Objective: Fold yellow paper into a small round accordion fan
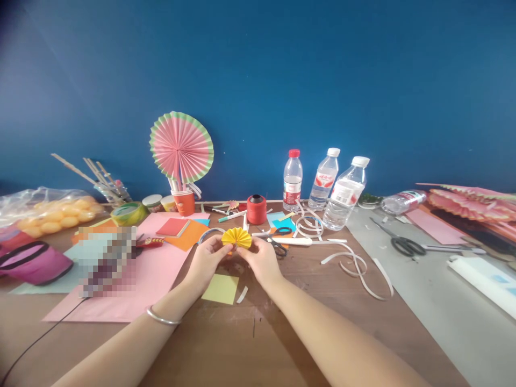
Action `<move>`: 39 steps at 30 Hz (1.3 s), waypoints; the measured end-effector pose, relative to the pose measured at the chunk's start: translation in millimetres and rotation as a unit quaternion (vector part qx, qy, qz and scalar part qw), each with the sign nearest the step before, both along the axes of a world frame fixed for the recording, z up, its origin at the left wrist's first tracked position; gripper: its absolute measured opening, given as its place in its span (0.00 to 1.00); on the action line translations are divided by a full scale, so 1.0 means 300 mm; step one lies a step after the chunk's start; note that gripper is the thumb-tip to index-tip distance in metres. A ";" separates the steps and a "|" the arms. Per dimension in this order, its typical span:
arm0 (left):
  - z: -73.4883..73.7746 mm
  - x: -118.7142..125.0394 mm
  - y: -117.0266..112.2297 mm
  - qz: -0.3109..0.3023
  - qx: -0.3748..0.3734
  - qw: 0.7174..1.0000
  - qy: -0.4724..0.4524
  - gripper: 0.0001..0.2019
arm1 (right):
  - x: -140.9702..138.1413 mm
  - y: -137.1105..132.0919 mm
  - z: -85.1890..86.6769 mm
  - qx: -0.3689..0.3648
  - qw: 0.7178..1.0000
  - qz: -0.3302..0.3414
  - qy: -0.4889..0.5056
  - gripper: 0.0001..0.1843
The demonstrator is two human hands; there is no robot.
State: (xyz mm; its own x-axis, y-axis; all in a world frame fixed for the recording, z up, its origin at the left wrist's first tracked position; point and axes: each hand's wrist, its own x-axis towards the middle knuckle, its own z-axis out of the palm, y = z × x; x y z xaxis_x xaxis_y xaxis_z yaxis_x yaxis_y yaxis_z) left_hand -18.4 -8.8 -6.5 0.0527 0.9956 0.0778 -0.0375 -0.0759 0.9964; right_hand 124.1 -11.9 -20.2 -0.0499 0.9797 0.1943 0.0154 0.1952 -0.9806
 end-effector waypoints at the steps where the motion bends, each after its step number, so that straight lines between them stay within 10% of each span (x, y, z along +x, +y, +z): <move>1: -0.001 -0.001 0.001 -0.001 0.003 1.000 0.006 0.11 | 0.001 0.000 0.001 0.003 1.000 -0.004 -0.005 0.15; 39: -0.018 -0.005 0.013 0.030 -0.009 0.998 0.055 0.11 | 0.005 0.004 -0.001 -0.008 0.999 -0.048 0.020 0.15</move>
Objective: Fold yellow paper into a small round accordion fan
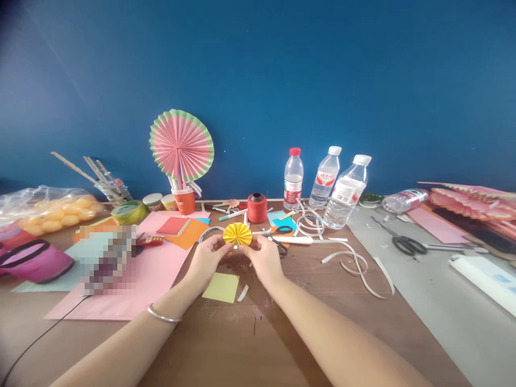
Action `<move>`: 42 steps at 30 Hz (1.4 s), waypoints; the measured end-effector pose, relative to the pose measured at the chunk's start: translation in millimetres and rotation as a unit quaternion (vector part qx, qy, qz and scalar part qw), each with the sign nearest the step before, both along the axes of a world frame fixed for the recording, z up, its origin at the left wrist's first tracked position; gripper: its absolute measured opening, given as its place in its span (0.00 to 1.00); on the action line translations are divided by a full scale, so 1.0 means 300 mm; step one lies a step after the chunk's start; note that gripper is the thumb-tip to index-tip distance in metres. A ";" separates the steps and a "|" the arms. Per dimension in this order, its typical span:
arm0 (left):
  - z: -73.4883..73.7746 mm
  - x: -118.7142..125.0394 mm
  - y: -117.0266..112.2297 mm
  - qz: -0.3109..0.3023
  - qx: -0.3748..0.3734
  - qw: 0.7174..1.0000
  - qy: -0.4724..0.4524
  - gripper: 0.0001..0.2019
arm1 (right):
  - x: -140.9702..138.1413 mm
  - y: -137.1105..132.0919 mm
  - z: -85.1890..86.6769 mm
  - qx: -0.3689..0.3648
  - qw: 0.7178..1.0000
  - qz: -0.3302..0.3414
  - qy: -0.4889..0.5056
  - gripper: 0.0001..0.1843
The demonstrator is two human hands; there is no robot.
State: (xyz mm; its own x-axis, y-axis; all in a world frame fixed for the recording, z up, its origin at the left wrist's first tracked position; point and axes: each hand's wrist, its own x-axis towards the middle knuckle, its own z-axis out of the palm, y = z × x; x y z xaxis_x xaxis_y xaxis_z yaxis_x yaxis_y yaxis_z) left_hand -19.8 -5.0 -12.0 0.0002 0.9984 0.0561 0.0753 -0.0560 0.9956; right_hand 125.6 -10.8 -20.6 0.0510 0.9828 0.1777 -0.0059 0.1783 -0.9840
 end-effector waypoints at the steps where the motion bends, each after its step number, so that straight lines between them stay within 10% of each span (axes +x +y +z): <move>1: -0.004 -0.001 0.002 -0.002 0.003 1.000 0.002 0.11 | 0.000 0.000 0.001 0.000 1.000 0.001 -0.002 0.15; 42: 0.010 0.009 -0.007 -0.085 -0.048 0.987 -0.124 0.17 | -0.017 -0.012 0.000 -0.024 0.999 0.025 0.018 0.15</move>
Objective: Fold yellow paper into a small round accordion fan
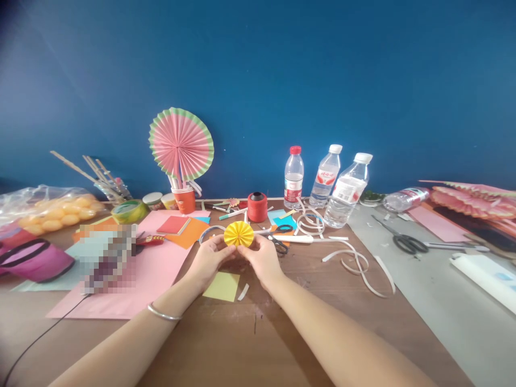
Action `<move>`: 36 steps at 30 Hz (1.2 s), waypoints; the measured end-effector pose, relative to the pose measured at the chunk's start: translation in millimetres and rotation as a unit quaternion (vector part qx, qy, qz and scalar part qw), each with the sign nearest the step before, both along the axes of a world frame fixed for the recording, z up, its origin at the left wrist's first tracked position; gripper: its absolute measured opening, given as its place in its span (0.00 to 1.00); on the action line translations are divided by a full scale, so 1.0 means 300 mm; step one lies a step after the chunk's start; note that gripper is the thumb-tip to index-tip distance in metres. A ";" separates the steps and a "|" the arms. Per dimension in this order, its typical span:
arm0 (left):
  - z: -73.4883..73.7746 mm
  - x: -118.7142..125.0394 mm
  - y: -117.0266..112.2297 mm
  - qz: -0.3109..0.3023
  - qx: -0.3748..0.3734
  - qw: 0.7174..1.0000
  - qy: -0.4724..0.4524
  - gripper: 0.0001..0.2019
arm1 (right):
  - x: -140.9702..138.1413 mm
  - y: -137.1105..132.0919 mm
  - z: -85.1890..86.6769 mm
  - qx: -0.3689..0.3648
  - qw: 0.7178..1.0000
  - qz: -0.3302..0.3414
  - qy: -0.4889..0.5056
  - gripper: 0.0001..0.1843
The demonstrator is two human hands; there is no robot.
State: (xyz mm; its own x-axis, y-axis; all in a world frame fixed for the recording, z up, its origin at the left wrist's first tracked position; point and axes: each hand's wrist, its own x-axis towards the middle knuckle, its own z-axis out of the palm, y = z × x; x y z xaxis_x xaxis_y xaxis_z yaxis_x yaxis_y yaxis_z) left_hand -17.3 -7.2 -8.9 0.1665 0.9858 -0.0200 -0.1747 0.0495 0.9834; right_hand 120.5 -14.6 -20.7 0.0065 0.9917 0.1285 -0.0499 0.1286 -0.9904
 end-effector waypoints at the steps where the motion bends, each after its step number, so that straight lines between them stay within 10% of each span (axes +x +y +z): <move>1: 0.000 0.000 0.000 0.000 -0.003 1.000 -0.001 0.18 | 0.000 0.001 -0.001 0.002 1.000 0.001 -0.001 0.15; 17: -0.010 -0.002 0.002 0.038 0.020 0.998 0.046 0.12 | 0.005 -0.009 0.012 0.031 0.997 0.021 -0.067 0.18; 22: 0.021 -0.004 -0.005 0.000 -0.016 0.992 -0.124 0.14 | -0.007 -0.027 0.023 0.027 0.997 0.065 -0.022 0.11; 28: 0.075 -0.031 -0.026 -0.100 -0.083 0.907 -0.400 0.11 | -0.019 -0.040 0.024 0.031 0.997 0.069 -0.027 0.07; 36: 0.072 -0.037 -0.027 -0.130 -0.092 0.909 -0.385 0.02 | -0.019 -0.040 0.020 0.052 0.996 0.064 -0.047 0.06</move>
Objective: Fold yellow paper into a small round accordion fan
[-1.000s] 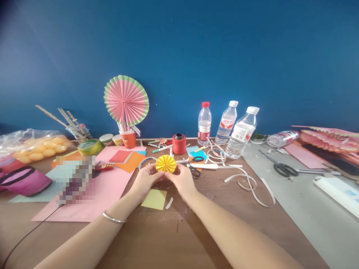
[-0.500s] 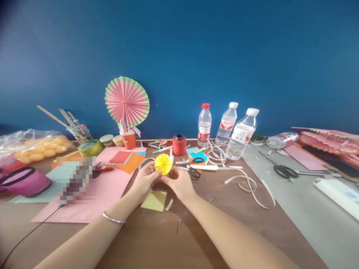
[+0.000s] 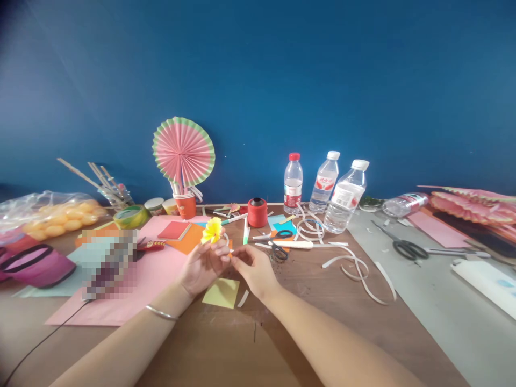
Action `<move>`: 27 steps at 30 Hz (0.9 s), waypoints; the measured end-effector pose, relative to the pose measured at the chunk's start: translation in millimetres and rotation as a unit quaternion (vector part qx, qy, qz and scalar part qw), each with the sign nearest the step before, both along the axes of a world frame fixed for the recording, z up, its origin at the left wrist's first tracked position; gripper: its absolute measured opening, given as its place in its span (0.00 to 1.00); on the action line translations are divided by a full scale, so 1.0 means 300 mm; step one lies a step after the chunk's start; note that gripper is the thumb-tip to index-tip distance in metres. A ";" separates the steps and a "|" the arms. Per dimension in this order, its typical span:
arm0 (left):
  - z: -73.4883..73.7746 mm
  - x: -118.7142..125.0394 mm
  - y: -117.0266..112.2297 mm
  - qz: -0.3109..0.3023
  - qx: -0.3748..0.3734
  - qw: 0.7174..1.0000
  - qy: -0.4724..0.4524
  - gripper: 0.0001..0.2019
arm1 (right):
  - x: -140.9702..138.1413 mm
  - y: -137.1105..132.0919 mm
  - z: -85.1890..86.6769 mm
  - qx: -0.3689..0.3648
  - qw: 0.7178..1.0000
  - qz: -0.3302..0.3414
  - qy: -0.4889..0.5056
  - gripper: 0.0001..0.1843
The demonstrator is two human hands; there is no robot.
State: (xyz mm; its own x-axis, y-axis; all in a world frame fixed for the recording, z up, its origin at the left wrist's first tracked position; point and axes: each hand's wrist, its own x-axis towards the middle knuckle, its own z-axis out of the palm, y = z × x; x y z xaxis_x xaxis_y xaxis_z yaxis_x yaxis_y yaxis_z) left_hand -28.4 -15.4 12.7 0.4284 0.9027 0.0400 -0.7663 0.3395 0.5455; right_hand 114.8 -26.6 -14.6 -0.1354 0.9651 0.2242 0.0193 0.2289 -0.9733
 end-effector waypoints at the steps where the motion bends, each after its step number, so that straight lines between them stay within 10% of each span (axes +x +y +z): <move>1: -0.004 0.001 0.004 0.009 0.010 1.000 0.022 0.03 | 0.000 0.000 -0.001 0.003 1.000 -0.003 -0.002 0.06; 6: -0.039 0.012 0.021 0.087 0.090 0.963 0.238 0.15 | -0.001 -0.004 -0.001 0.014 1.000 -0.018 0.009 0.10; 19: -0.066 0.025 0.004 0.188 0.282 0.736 0.587 0.13 | 0.021 0.031 -0.025 -0.023 0.989 -0.131 0.057 0.16; 22: -0.052 -0.012 0.027 0.261 0.302 0.636 0.660 0.11 | 0.019 0.032 -0.028 -0.021 0.987 -0.142 0.066 0.17; 27: -0.048 -0.121 0.086 0.353 0.256 0.367 0.822 0.18 | 0.018 0.033 -0.037 -0.038 0.988 -0.131 0.073 0.16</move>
State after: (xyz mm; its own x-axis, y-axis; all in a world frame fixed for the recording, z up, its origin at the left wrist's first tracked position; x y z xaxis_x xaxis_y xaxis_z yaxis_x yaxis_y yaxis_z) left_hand -64.7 10.6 -1.8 -0.0797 0.8663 0.4931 0.9421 -0.0962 0.3213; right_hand 120.3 -16.6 -25.6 0.1505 0.9774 0.1482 -0.0744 0.1607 -0.9842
